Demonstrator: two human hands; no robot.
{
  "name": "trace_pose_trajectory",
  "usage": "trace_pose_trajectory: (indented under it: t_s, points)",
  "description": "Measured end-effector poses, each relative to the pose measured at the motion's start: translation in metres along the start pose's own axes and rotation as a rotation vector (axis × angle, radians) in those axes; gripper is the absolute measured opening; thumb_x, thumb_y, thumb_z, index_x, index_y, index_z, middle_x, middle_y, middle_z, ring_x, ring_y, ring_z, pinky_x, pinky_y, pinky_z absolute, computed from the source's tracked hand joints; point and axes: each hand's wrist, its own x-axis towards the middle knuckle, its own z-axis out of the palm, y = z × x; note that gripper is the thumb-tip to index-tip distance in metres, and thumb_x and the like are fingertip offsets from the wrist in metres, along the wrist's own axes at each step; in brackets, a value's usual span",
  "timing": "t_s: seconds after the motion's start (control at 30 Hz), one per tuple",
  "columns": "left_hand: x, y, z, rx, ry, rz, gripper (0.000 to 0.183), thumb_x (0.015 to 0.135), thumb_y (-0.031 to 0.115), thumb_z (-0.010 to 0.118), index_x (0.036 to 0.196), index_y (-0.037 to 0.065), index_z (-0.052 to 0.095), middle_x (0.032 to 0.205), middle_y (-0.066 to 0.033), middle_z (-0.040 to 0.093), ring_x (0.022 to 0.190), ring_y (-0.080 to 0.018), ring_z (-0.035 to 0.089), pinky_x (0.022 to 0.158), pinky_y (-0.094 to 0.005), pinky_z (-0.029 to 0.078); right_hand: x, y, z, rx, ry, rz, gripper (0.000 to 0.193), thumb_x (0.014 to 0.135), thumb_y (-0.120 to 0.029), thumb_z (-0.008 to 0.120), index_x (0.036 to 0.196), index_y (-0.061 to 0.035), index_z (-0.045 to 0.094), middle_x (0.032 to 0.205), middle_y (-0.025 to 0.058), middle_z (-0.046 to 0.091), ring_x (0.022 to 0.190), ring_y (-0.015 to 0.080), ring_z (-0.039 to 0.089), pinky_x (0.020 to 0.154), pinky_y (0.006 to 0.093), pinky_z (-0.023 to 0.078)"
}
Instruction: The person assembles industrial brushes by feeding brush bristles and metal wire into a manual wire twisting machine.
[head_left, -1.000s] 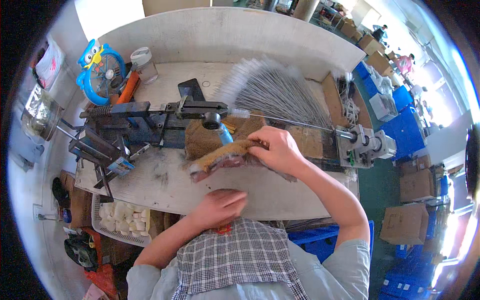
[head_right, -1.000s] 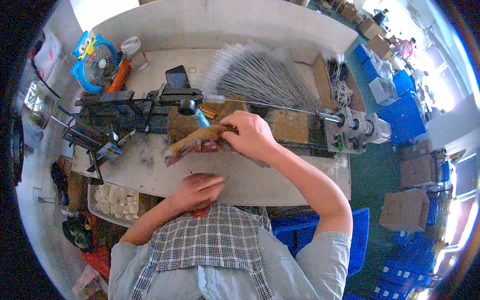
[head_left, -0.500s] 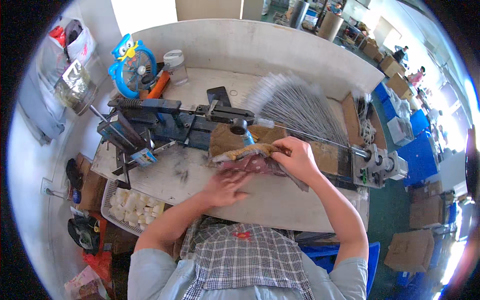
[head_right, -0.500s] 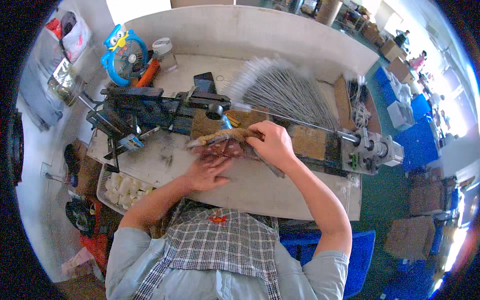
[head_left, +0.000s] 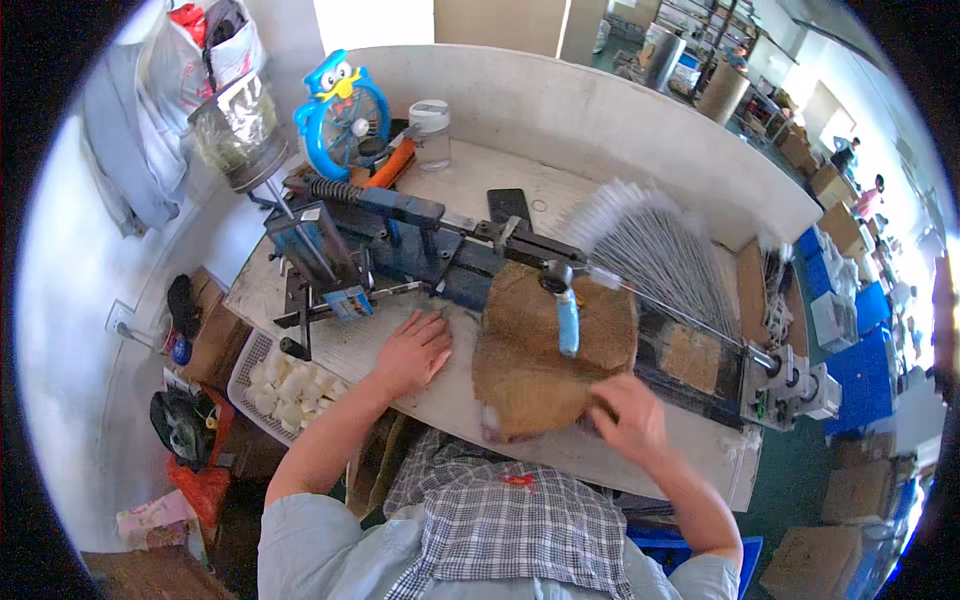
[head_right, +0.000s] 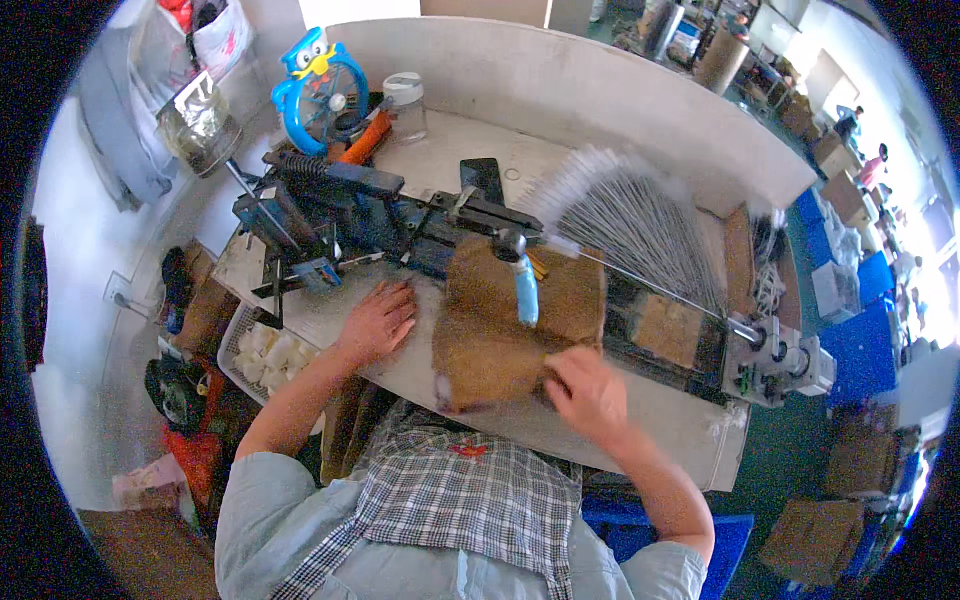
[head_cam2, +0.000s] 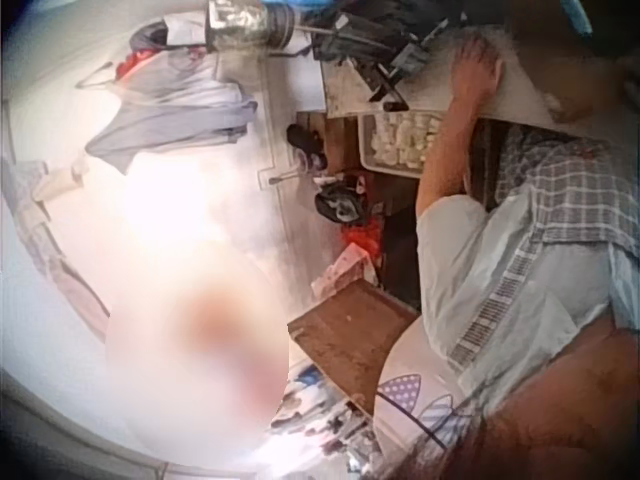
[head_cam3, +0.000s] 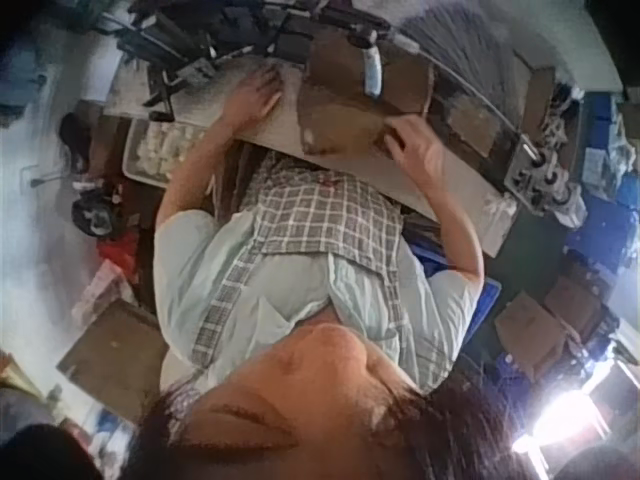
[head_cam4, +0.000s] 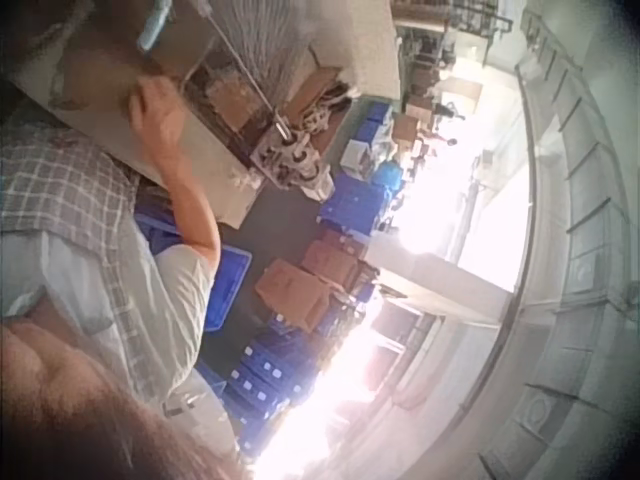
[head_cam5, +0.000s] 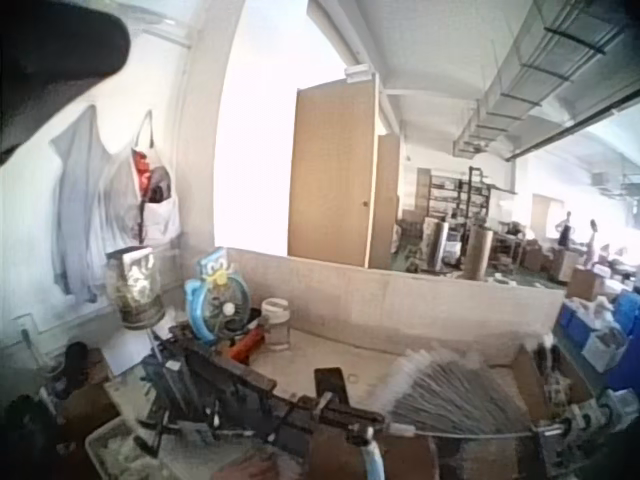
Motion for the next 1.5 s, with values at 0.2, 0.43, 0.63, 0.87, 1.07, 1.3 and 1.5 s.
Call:
trace_pose_trajectory:
  t_s: [0.2, 0.43, 0.63, 0.87, 1.07, 1.3, 1.5]
  points:
    - [-0.006, 0.008, -0.007, -0.203, 0.069, -0.067, 0.032, 0.073, 0.015, 0.062, 0.104, 0.007, 0.058, 0.12, -0.0125, 0.052, 0.12, -0.0288, 0.044, 0.104, -0.0445, 0.032, -0.031, 0.002, 0.031, -0.16, -0.246, -0.062, 0.025, 0.063, -0.01, 0.067, 0.087, -0.0099, 0.06, 0.082, 0.0066, 0.054, 0.08, 0.0257, 0.055, 0.067, 0.037, 0.047]
    - [0.026, 0.047, -0.001, -0.225, 0.098, -0.034, 0.029, 0.072, 0.019, 0.065, 0.099, 0.011, 0.06, 0.106, -0.0095, 0.058, 0.105, -0.0291, 0.052, 0.092, -0.0433, 0.04, -0.026, 0.005, 0.038, -0.163, -0.304, 0.003, 0.024, 0.064, -0.014, 0.065, 0.087, -0.0098, 0.059, 0.08, 0.007, 0.051, 0.08, 0.0263, 0.055, 0.067, 0.0377, 0.047]
    - [0.027, 0.01, 0.021, -0.274, -0.014, -0.054, 0.022, 0.07, 0.014, 0.062, 0.092, 0.01, 0.06, 0.087, -0.0077, 0.054, 0.09, -0.0284, 0.051, 0.08, -0.0403, 0.041, -0.028, 0.007, 0.04, -0.125, -0.324, 0.099, 0.023, 0.065, -0.017, 0.064, 0.087, -0.0099, 0.059, 0.08, 0.0082, 0.051, 0.079, 0.0277, 0.055, 0.067, 0.0392, 0.047]
    - [0.021, -0.002, -0.005, -0.018, 0.058, -0.034, 0.024, 0.069, 0.01, 0.063, 0.093, 0.01, 0.059, 0.092, -0.006, 0.054, 0.094, -0.0269, 0.051, 0.082, -0.0413, 0.041, -0.032, 0.013, 0.039, -0.087, -0.417, 0.249, 0.028, 0.067, -0.023, 0.065, 0.092, -0.0143, 0.059, 0.085, 0.0071, 0.052, 0.084, 0.0276, 0.056, 0.068, 0.0418, 0.048]
    - [0.029, 0.017, -0.002, -0.136, 0.158, -0.159, 0.034, 0.072, 0.018, 0.065, 0.105, 0.012, 0.058, 0.11, -0.0083, 0.051, 0.109, -0.0273, 0.047, 0.095, -0.0448, 0.037, -0.033, 0.012, 0.039, -0.089, -0.435, 0.32, 0.027, 0.066, -0.026, 0.065, 0.09, -0.0148, 0.059, 0.083, 0.0066, 0.052, 0.083, 0.028, 0.057, 0.066, 0.0416, 0.048]
    - [0.045, 0.029, 0.019, -0.062, -0.051, 0.003, 0.032, 0.078, 0.025, 0.058, 0.104, 0.008, 0.058, 0.108, -0.0073, 0.052, 0.107, -0.025, 0.048, 0.1, -0.0452, 0.033, -0.032, 0.016, 0.038, -0.043, -0.439, 0.337, 0.026, 0.065, -0.025, 0.065, 0.088, -0.0134, 0.06, 0.083, 0.0063, 0.053, 0.081, 0.0277, 0.057, 0.067, 0.0408, 0.048]
    - [0.009, -0.011, -0.007, 0.135, -0.084, -0.028, 0.031, 0.079, 0.024, 0.058, 0.104, 0.007, 0.059, 0.111, -0.0083, 0.053, 0.111, -0.0243, 0.047, 0.102, -0.0457, 0.031, -0.036, 0.021, 0.039, 0.095, -0.351, 0.446, 0.024, 0.064, -0.024, 0.066, 0.085, -0.0119, 0.065, 0.08, 0.0072, 0.056, 0.076, 0.0262, 0.058, 0.066, 0.0376, 0.048]
